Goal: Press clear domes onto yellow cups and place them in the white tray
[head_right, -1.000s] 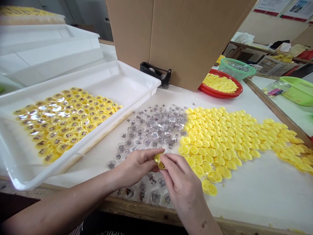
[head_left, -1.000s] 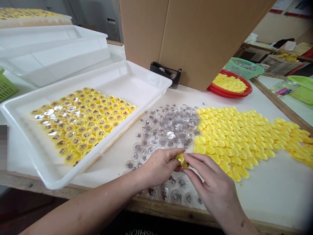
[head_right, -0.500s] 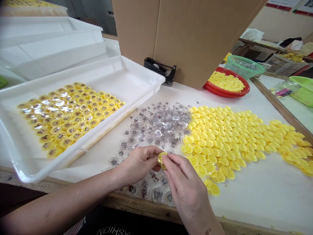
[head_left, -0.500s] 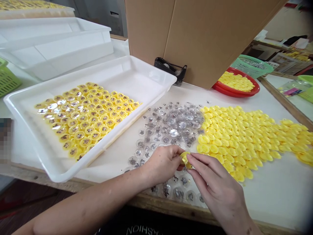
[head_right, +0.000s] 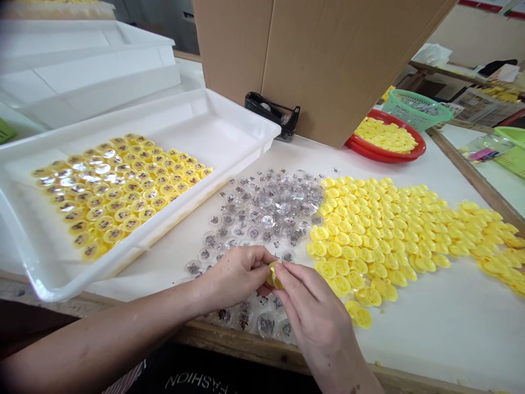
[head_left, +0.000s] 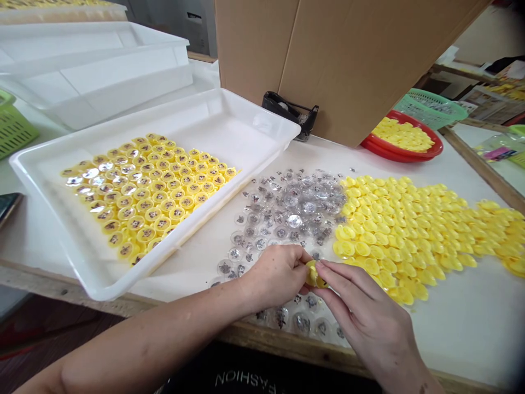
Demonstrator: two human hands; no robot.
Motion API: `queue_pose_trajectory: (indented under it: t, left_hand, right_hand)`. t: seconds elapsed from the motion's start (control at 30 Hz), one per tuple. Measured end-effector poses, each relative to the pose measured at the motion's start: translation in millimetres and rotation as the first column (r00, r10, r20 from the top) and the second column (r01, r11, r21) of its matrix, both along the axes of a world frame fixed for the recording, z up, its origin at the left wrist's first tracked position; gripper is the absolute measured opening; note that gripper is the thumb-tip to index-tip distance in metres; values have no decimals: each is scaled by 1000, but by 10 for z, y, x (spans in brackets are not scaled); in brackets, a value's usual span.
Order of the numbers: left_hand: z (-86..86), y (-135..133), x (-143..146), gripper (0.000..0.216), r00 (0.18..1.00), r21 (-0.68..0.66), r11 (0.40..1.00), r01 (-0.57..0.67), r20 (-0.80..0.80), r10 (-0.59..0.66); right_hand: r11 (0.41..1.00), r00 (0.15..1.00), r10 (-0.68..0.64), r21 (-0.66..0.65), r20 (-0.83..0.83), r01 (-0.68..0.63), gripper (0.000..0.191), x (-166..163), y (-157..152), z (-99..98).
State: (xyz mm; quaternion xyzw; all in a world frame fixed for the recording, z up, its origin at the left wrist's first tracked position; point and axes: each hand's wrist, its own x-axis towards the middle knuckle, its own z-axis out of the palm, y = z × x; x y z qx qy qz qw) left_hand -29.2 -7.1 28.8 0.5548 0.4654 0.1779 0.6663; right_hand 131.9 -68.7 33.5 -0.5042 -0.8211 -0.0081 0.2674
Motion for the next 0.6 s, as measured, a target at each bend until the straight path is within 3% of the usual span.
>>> queue_pose_trajectory:
  t: [0.17, 0.37, 0.5, 0.6]
  left_hand:
    - [-31, 4, -43, 23, 995, 172, 982, 73, -77, -61]
    - [-139, -18, -39, 28, 998, 252, 967, 44, 29, -53]
    - [-133, -17, -29, 24, 995, 317, 948, -5, 100, -28]
    - [-95, -22, -31, 24, 995, 356, 934, -26, 101, -11]
  right_hand:
    - [1000, 998, -10, -27, -55, 8, 24, 41, 66, -38]
    - [996, 991, -60, -67, -120, 52, 26, 7, 52, -58]
    - [964, 942, -217, -206, -256, 166, 36, 48, 31, -101]
    - [918, 857, -271, -387, -439, 92, 33, 101, 36, -159]
